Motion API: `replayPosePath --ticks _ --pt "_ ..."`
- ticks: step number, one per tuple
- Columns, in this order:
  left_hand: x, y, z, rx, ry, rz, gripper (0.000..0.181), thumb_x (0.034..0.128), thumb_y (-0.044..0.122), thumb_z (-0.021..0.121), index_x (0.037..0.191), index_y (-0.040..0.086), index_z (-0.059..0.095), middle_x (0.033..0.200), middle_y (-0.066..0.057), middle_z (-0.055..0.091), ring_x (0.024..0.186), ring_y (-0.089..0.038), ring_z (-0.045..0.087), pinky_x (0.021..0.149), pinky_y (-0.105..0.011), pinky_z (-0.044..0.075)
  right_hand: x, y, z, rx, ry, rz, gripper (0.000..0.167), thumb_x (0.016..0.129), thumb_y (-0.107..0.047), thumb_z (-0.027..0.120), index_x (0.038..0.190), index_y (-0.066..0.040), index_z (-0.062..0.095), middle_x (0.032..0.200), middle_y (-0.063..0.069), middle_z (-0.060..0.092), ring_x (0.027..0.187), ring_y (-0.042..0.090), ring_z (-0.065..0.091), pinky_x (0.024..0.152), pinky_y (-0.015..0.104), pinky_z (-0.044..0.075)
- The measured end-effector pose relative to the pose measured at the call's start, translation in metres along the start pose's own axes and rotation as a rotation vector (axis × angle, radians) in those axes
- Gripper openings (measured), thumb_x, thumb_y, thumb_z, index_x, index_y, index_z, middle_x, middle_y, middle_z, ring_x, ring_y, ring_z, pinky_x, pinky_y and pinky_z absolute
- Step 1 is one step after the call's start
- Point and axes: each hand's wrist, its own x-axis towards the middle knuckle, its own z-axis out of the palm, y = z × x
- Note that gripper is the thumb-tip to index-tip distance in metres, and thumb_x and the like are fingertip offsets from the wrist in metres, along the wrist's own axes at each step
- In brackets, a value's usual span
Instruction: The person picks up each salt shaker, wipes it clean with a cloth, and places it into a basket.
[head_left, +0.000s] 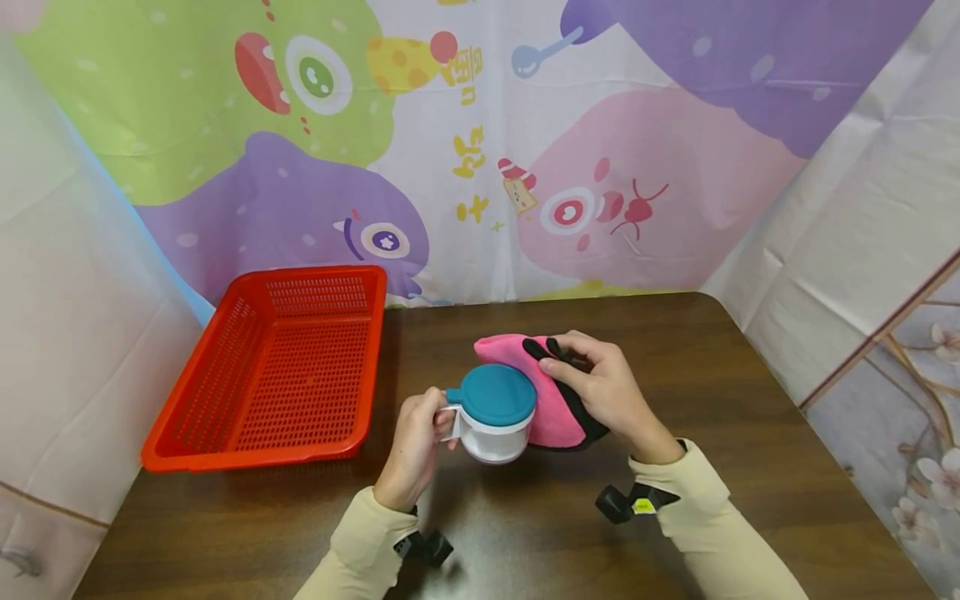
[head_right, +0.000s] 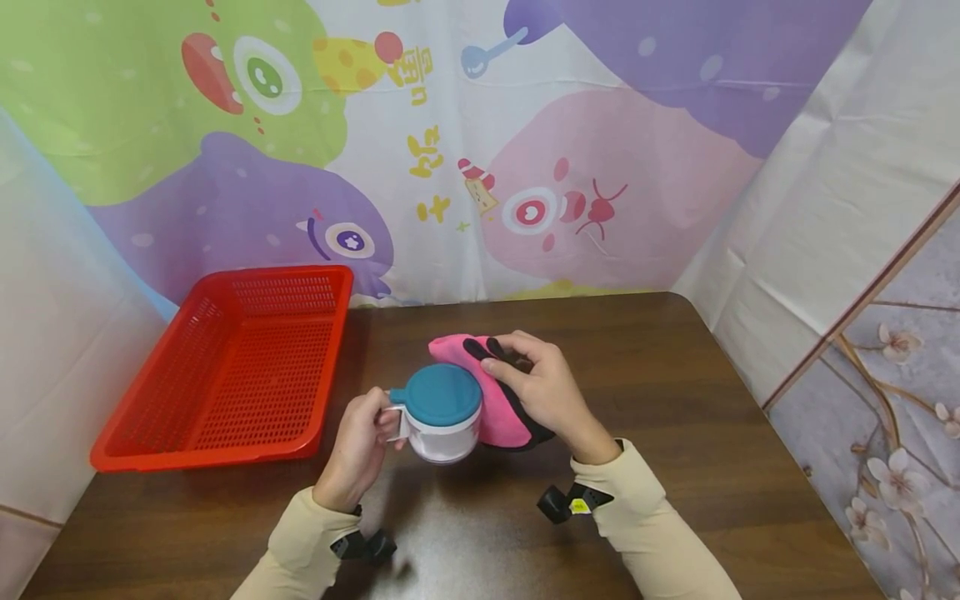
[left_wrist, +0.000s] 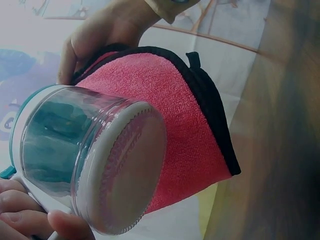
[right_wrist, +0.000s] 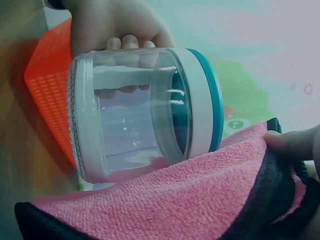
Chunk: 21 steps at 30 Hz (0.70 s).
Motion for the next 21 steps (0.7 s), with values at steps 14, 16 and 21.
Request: replayPosePath --ticks 14,16,21 --pt "0.0013 -0.0022 0.0020 -0.041 0.014 0.013 0.029 0.0822 0.005 0.037 0.054 0.010 0.034 0.049 0.005 0.028 0.047 -0.010 0.027 0.046 -0.024 0.033 0.0018 -0.0015 0.0022 -0.052 0.024 -0.093 0.017 0.085 -0.004 0.070 0.101 0.000 0.071 0.087 0.011 0.064 0.072 0.011 0.055 0.063 0.022 0.046" --pt "0.0014 -0.0022 0.0024 -0.048 0.015 0.017 0.029 0.0815 0.004 0.038 0.054 0.010 0.034 0.049 0.006 0.028 0.047 -0.010 0.027 0.046 -0.024 0.032 0.0021 -0.0020 0.0025 -0.059 0.025 -0.107 0.017 0.084 -0.004 0.071 0.101 -0.001 0.071 0.087 0.010 0.064 0.072 0.011 0.055 0.063 0.021 0.045" --pt "0.0012 -0.0022 0.0024 -0.048 0.018 0.016 0.029 0.0818 0.004 0.038 0.054 0.010 0.034 0.049 0.005 0.028 0.047 -0.010 0.028 0.046 -0.024 0.032 0.0020 -0.0026 0.0032 -0.063 0.014 -0.133 0.018 0.084 -0.003 0.071 0.102 -0.002 0.072 0.090 0.009 0.066 0.077 0.010 0.057 0.067 0.022 0.047"
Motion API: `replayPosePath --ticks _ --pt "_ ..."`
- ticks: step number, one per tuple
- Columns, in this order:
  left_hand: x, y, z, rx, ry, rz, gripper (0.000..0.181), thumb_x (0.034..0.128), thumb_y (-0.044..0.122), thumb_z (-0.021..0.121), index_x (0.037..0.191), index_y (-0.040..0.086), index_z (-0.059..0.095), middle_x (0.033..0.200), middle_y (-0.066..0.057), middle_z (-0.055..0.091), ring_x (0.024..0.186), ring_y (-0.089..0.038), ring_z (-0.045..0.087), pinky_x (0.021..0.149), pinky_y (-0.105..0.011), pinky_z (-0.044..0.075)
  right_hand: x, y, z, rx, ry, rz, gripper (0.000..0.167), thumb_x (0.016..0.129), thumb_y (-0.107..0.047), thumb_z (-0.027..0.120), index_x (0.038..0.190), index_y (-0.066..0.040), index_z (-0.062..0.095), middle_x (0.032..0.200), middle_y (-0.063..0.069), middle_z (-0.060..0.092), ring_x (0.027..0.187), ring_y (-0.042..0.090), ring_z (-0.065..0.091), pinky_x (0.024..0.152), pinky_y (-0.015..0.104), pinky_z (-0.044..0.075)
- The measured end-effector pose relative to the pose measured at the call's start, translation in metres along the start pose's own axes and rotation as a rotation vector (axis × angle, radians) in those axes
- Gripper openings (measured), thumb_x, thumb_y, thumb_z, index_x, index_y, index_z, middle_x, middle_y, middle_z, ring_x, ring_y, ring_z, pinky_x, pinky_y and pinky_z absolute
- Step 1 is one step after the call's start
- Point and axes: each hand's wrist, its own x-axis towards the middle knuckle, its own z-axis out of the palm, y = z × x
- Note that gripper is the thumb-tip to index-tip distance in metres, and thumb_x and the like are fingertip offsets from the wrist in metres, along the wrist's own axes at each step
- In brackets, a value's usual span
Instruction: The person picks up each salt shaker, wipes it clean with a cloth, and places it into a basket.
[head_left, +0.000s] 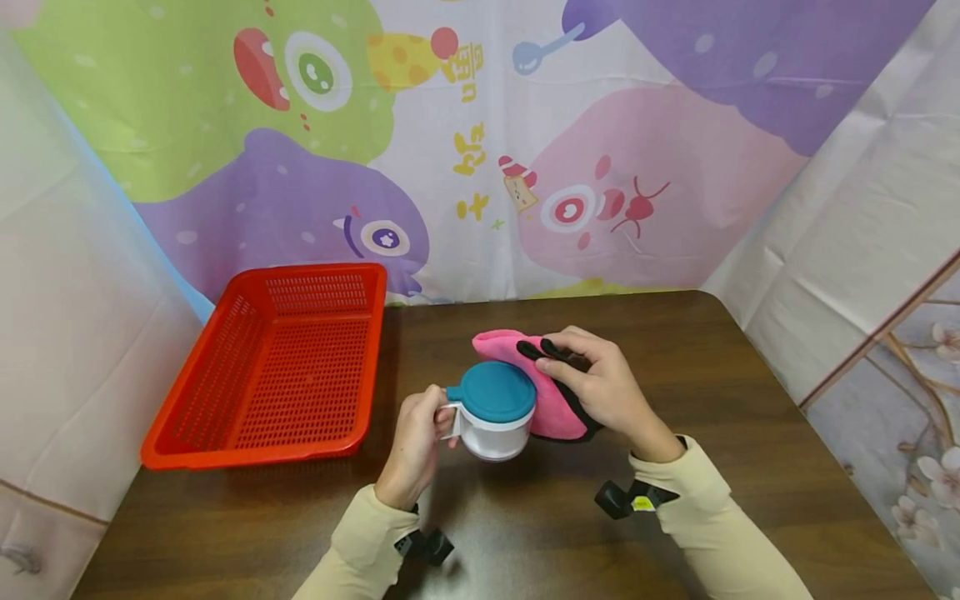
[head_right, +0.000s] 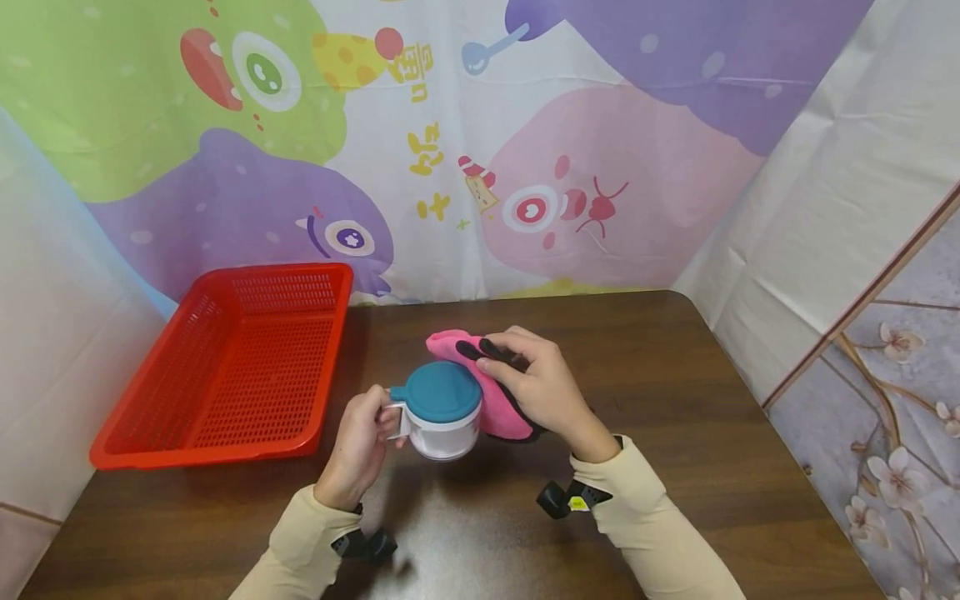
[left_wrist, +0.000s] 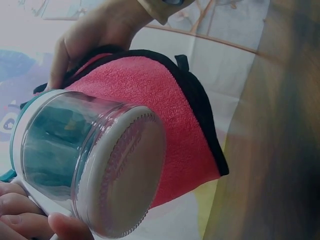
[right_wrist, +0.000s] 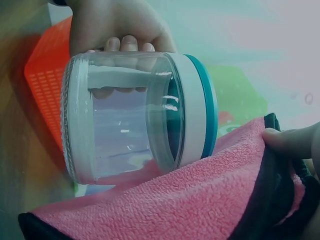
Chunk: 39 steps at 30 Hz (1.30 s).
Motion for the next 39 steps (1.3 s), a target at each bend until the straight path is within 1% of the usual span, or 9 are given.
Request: replayPosePath --ticks 4,11,20,29,32,39 --pt "0.000 0.001 0.000 0.006 0.007 -0.009 0.029 0.0829 0.005 0.038 0.054 0.009 0.034 0.050 0.004 0.028 0.047 -0.011 0.028 0.046 -0.024 0.033 -0.001 -0.002 0.000 0.017 -0.018 -0.036 0.020 0.083 -0.001 0.070 0.103 -0.003 0.072 0.094 0.008 0.068 0.084 0.008 0.061 0.072 0.021 0.050" --pt "0.000 0.002 0.000 0.006 0.008 -0.010 0.029 0.0831 0.005 0.038 0.054 0.010 0.034 0.049 0.005 0.028 0.047 -0.011 0.028 0.046 -0.024 0.033 -0.001 -0.004 -0.001 0.021 -0.034 -0.106 0.021 0.083 0.001 0.070 0.103 -0.003 0.072 0.095 0.008 0.068 0.087 0.008 0.062 0.076 0.019 0.052" --pt "0.001 0.002 0.000 0.001 0.010 -0.013 0.029 0.0826 0.005 0.038 0.054 0.010 0.033 0.049 0.005 0.027 0.047 -0.010 0.027 0.046 -0.024 0.032 -0.002 -0.005 -0.001 -0.031 -0.064 -0.173 0.020 0.083 0.000 0.070 0.102 -0.006 0.073 0.094 0.006 0.069 0.086 0.010 0.061 0.074 0.021 0.051" --pt "0.001 0.002 0.000 0.000 0.019 -0.018 0.028 0.0828 0.005 0.038 0.055 0.009 0.034 0.049 0.005 0.028 0.047 -0.010 0.027 0.046 -0.024 0.032 -0.004 -0.006 0.001 -0.050 -0.109 -0.257 0.022 0.082 0.002 0.070 0.103 -0.005 0.072 0.095 0.006 0.068 0.088 0.011 0.061 0.079 0.020 0.053" --pt "0.001 0.001 0.000 0.000 0.020 -0.022 0.029 0.0828 0.005 0.038 0.055 0.010 0.034 0.049 0.005 0.028 0.047 -0.009 0.027 0.046 -0.024 0.032 -0.005 -0.008 0.001 -0.063 -0.124 -0.274 0.023 0.082 0.002 0.070 0.103 -0.005 0.072 0.095 0.006 0.067 0.088 0.012 0.061 0.078 0.021 0.053" --pt "0.001 0.001 0.000 0.001 0.019 -0.030 0.029 0.0831 0.004 0.038 0.055 0.010 0.034 0.049 0.005 0.028 0.046 -0.009 0.026 0.046 -0.024 0.032 -0.007 -0.012 0.002 -0.128 -0.145 -0.313 0.022 0.082 0.001 0.071 0.101 -0.008 0.073 0.095 0.003 0.067 0.087 0.013 0.060 0.076 0.024 0.052"
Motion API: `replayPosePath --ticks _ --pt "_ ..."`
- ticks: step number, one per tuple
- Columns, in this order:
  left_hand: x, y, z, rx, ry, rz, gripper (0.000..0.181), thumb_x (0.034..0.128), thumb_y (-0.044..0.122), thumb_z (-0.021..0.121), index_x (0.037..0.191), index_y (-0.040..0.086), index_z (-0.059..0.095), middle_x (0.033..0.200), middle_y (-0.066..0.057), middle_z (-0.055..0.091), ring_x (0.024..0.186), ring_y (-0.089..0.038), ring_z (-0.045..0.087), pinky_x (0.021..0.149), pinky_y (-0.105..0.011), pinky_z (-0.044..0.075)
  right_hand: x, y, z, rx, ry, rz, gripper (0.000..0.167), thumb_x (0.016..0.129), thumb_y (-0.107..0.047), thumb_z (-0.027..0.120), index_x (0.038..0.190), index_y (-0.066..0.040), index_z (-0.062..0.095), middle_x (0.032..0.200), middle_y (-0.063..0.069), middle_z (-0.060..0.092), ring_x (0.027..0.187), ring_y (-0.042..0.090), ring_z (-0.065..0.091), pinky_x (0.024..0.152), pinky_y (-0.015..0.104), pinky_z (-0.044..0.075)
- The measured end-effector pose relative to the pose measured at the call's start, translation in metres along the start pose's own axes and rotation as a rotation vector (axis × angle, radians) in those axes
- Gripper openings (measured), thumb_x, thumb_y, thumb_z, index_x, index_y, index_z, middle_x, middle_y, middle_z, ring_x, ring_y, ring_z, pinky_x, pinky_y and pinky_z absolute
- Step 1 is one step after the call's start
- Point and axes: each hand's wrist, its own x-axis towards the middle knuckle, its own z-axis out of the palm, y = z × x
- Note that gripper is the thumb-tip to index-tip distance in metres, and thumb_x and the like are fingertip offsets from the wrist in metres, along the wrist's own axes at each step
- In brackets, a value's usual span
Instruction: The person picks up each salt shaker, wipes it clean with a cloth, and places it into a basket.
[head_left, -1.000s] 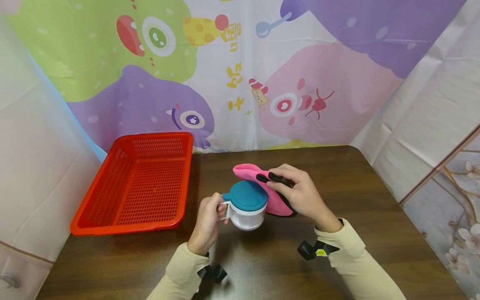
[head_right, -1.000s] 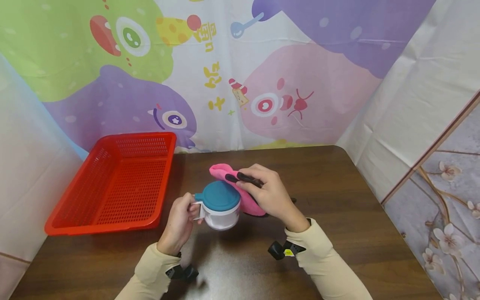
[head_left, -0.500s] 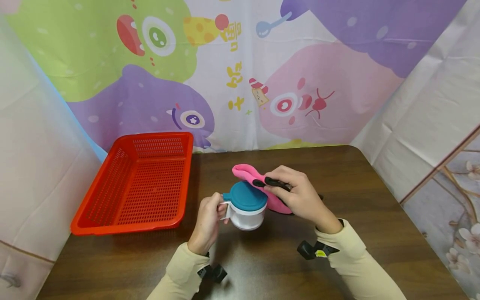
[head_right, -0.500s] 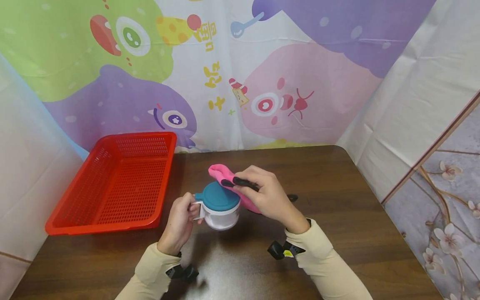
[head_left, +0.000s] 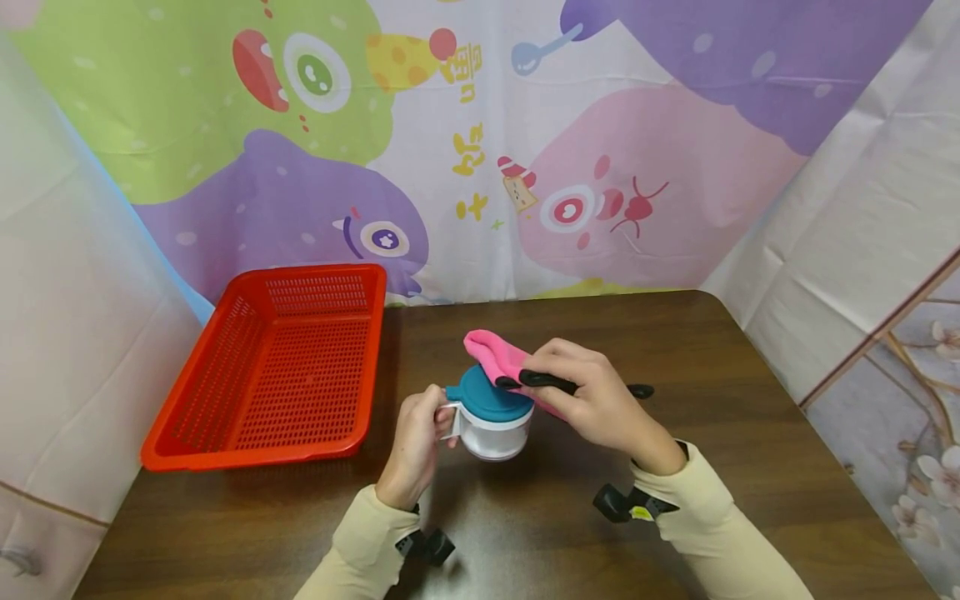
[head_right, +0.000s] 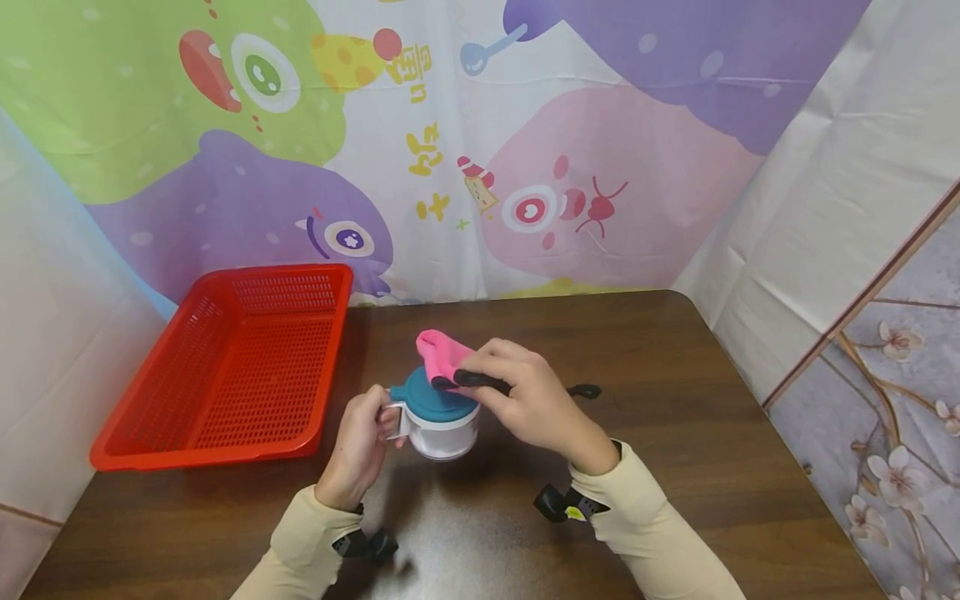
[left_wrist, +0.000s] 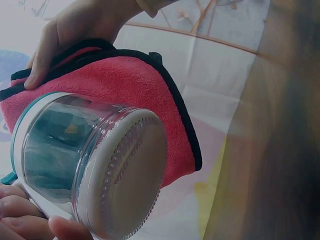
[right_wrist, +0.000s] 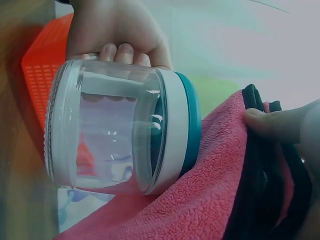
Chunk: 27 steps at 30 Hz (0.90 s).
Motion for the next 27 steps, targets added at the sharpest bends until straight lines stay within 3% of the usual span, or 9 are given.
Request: replayPosePath --ticks 18,27 --pt "-0.0015 -0.0008 -0.0006 0.025 0.004 -0.008 0.030 0.0850 0.006 0.037 0.056 0.010 0.034 0.051 0.004 0.028 0.049 -0.011 0.027 0.048 -0.024 0.033 -0.0033 -0.0088 0.0035 -0.173 -0.094 -0.053 0.026 0.079 -0.004 0.075 0.103 -0.012 0.074 0.098 0.001 0.065 0.090 0.012 0.056 0.072 0.026 0.051" --pt "-0.0018 -0.0017 -0.0001 0.031 0.005 0.000 0.030 0.0850 0.005 0.037 0.056 0.010 0.035 0.051 0.004 0.028 0.050 -0.011 0.028 0.047 -0.024 0.033 -0.0034 -0.0043 0.0081 -0.210 -0.084 -0.159 0.024 0.077 -0.005 0.077 0.099 -0.013 0.073 0.091 0.000 0.064 0.086 0.012 0.054 0.069 0.025 0.047"
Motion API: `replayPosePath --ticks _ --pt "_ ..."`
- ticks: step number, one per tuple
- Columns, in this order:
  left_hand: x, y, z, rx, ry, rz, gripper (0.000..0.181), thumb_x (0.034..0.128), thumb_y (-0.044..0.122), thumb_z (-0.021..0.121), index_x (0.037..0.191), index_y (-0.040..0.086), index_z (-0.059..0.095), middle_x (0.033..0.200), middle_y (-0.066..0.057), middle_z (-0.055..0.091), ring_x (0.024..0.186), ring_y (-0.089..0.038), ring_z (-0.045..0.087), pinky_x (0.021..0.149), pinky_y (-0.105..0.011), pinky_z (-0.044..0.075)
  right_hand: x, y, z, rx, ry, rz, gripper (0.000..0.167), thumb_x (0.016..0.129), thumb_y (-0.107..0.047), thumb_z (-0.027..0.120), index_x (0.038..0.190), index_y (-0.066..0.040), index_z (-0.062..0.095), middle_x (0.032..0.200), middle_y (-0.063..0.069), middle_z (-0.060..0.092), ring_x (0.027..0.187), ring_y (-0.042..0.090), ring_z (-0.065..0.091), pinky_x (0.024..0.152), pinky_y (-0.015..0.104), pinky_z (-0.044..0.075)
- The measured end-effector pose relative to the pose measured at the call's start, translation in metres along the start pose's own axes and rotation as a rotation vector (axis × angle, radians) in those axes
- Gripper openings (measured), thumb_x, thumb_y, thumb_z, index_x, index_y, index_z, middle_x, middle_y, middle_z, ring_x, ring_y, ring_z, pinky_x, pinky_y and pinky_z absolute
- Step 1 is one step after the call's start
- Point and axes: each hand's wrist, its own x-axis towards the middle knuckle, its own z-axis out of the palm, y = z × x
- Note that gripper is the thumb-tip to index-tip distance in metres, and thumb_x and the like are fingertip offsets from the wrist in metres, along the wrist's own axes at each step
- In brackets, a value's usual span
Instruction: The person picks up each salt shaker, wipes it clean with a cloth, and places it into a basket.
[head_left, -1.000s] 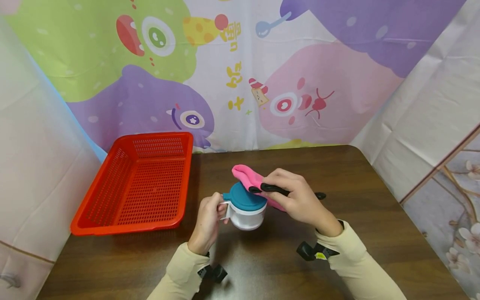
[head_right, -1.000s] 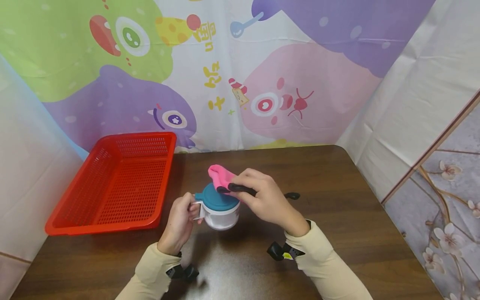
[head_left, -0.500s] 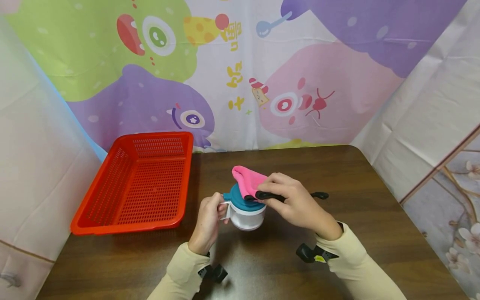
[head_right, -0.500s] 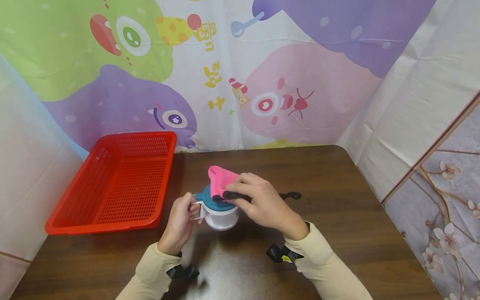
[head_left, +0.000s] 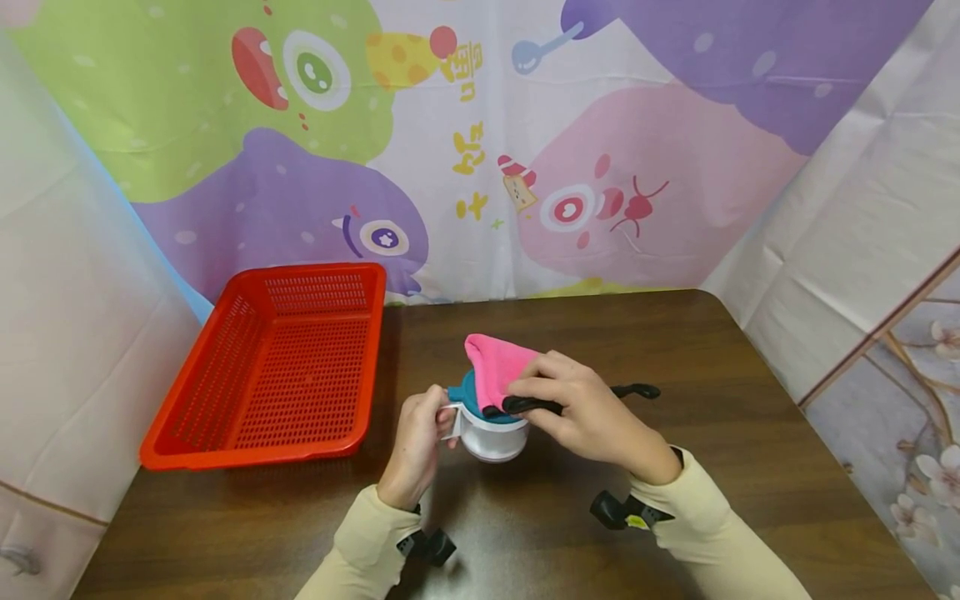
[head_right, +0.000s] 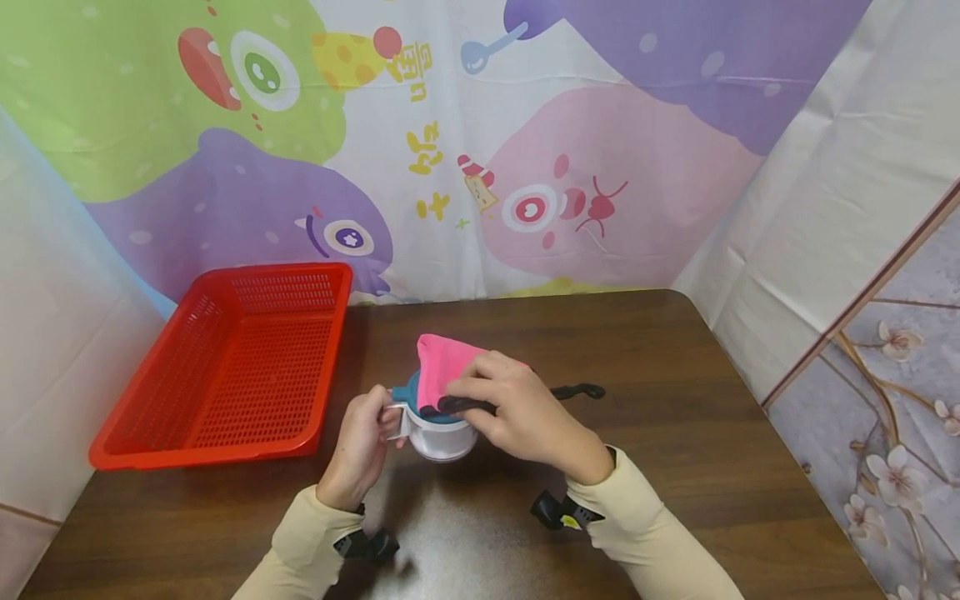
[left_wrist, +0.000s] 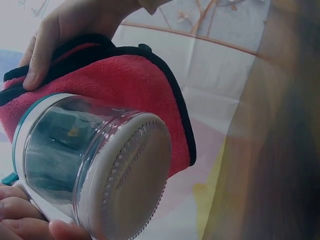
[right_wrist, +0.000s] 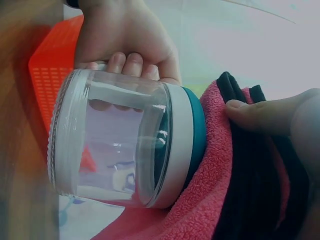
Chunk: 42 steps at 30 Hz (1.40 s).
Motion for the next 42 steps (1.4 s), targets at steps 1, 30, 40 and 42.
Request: replayPosePath --ticks 1,30,40,42 --pt "0.000 0.000 0.000 0.000 0.000 0.001 0.030 0.0849 0.005 0.037 0.056 0.010 0.035 0.051 0.005 0.028 0.049 -0.011 0.028 0.047 -0.024 0.033 0.000 0.000 0.001 -0.007 0.001 -0.011 0.024 0.076 -0.004 0.077 0.098 -0.013 0.073 0.091 0.000 0.064 0.086 0.012 0.054 0.069 0.026 0.047" --pt "0.001 -0.002 0.002 0.026 0.025 -0.007 0.030 0.0835 0.007 0.040 0.054 0.011 0.038 0.050 0.004 0.029 0.049 -0.011 0.027 0.046 -0.024 0.032 -0.001 -0.003 0.007 -0.146 -0.060 -0.098 0.027 0.075 -0.003 0.073 0.101 -0.012 0.072 0.094 0.000 0.061 0.091 0.015 0.055 0.076 0.030 0.048" --pt "0.001 -0.002 0.004 0.051 0.011 -0.017 0.029 0.0799 0.006 0.042 0.053 0.011 0.036 0.050 0.005 0.029 0.048 -0.009 0.027 0.046 -0.024 0.030 0.002 -0.007 0.015 -0.157 -0.029 -0.124 0.028 0.072 0.000 0.070 0.097 -0.012 0.072 0.090 -0.001 0.060 0.084 0.012 0.055 0.074 0.025 0.046" --pt "0.001 -0.003 0.004 0.062 0.003 -0.012 0.029 0.0803 0.005 0.041 0.053 0.010 0.035 0.050 0.005 0.029 0.048 -0.009 0.027 0.046 -0.024 0.030 0.003 -0.007 0.016 -0.158 -0.033 -0.125 0.029 0.072 0.001 0.069 0.097 -0.012 0.072 0.090 -0.001 0.060 0.084 0.012 0.055 0.073 0.024 0.046"
